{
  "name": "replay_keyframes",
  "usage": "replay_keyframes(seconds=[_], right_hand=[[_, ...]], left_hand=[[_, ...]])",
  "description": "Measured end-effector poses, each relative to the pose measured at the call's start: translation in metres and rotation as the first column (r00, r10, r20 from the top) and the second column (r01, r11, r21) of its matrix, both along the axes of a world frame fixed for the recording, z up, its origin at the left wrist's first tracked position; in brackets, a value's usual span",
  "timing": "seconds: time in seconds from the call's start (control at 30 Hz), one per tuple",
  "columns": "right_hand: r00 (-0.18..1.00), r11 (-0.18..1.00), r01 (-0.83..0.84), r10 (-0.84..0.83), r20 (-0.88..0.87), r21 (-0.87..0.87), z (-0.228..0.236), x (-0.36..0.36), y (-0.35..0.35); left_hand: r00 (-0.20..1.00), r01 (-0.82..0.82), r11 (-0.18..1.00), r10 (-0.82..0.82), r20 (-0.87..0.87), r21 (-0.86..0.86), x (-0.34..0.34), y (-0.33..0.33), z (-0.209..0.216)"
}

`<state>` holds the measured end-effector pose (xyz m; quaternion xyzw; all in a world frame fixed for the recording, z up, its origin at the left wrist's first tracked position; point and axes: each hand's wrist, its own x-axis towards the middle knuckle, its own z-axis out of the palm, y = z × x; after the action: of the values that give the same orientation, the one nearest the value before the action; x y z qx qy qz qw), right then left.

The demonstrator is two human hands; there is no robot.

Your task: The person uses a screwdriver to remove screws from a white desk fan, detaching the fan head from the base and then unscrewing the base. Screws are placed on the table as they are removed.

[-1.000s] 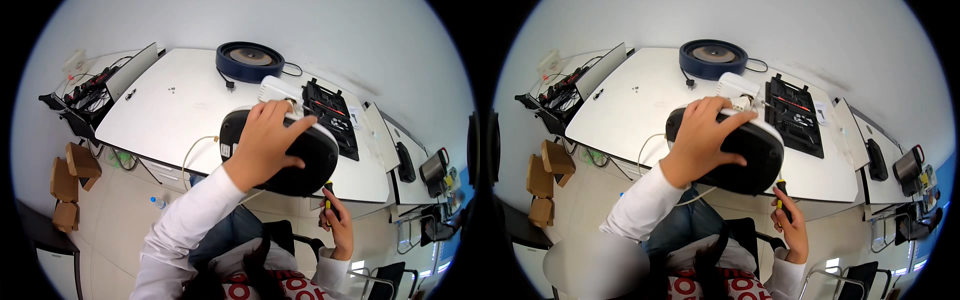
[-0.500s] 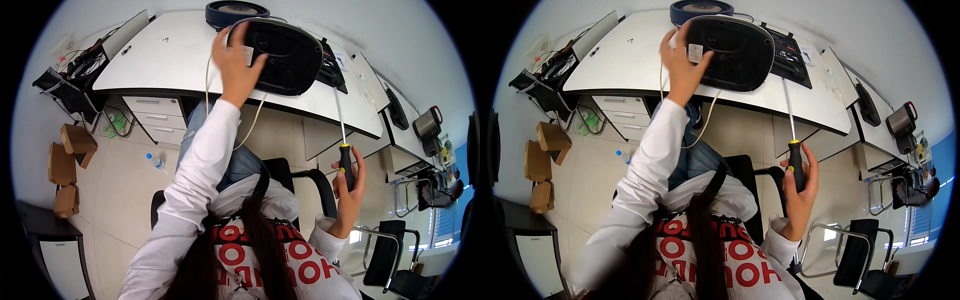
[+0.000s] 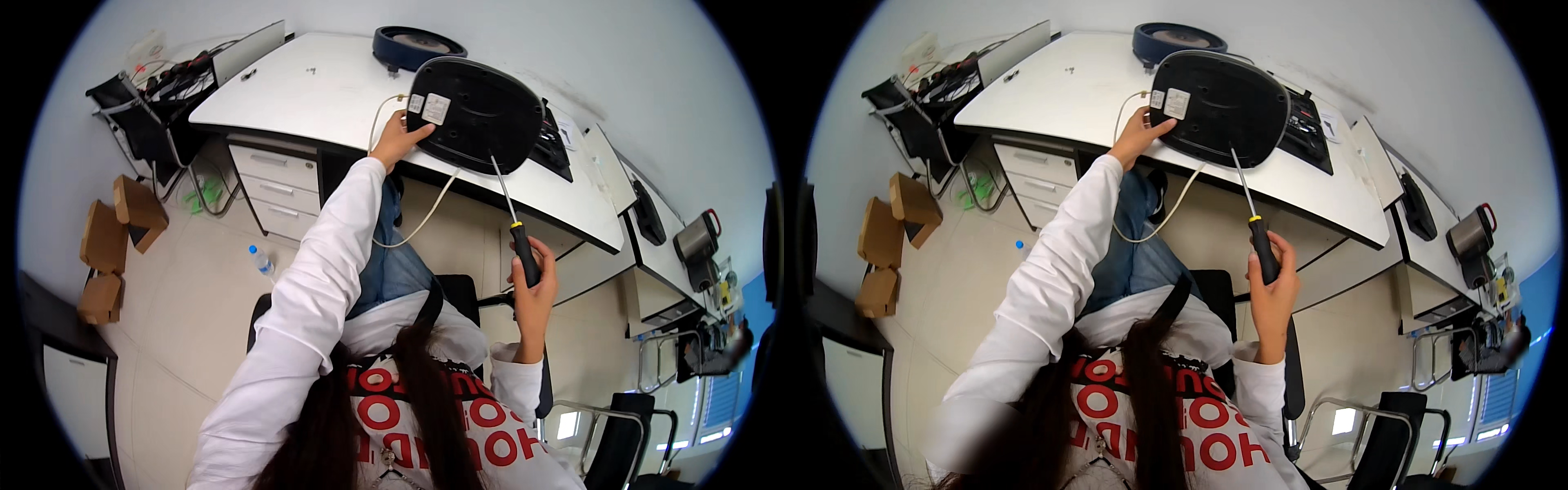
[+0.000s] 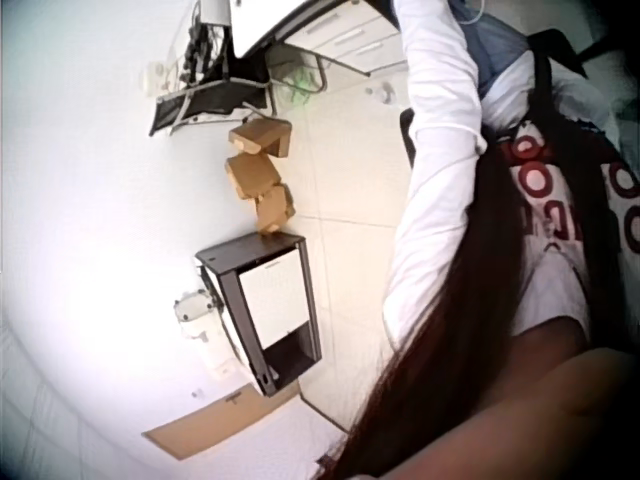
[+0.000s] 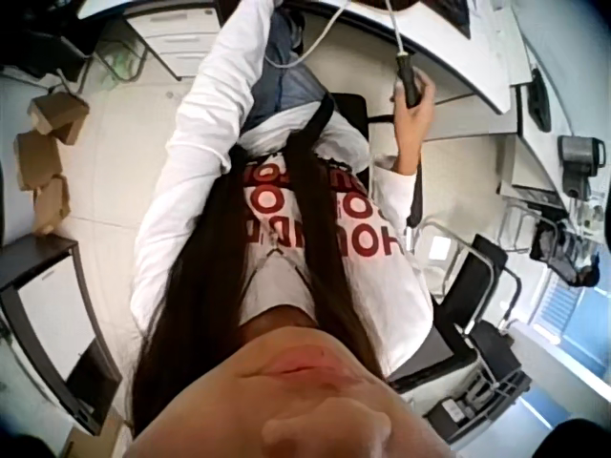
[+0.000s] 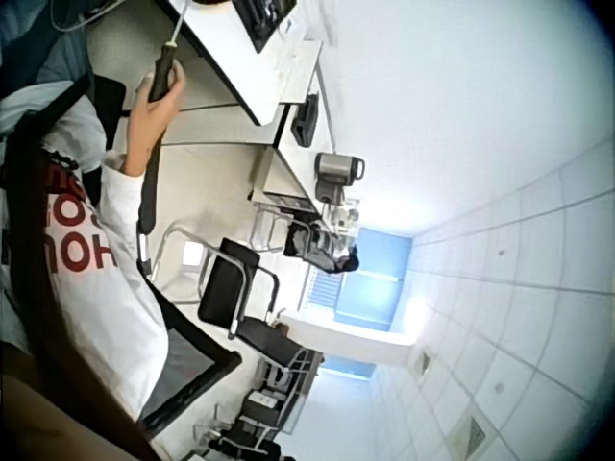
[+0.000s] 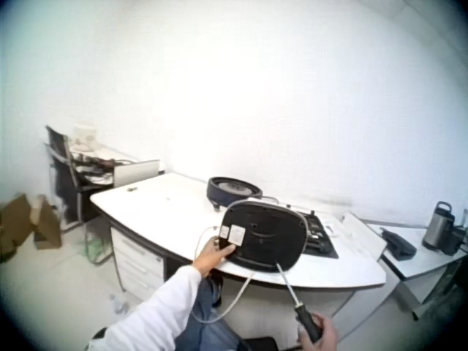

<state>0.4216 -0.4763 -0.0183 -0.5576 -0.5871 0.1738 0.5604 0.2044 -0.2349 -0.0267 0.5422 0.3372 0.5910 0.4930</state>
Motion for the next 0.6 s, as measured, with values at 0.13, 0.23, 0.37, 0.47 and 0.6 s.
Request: replay_keyframes(seconds=[0.13,0.23,0.37,0.47,0.6], right_hand=[[0.997,0.997,0.046,-0.05,0.066,0.066,-0.021,-0.003,0.013],[0.996,0.998,0.042,-0.044,0.072,0.038,-0.017,-0.01,0.017],[0.997,0.999,0.042,-0.044,0.066,0.033,-0.018,-0.014,0.022],[0.993,0.997,0.063,-0.067,0.102,0.041,-0.018,-0.015,0.025],[0.994,0.997,0.064,-0.067,0.082,0.044,-0.021,-0.012,0.025]], left_hand=[[0.99,-0.007,1.0,0.004,-0.142,-0.015,0.005,0.008,-0.008],[0.987,0.025,1.0,-0.023,-0.158,0.009,-0.005,0.017,-0.009],[0.981,-0.041,0.999,0.041,-0.189,0.006,-0.003,0.019,-0.009],[0.967,-0.01,1.0,0.005,-0.255,-0.017,-0.007,0.022,-0.008],[0.959,-0.039,0.999,0.03,-0.281,-0.028,-0.004,0.016,-0.005]])
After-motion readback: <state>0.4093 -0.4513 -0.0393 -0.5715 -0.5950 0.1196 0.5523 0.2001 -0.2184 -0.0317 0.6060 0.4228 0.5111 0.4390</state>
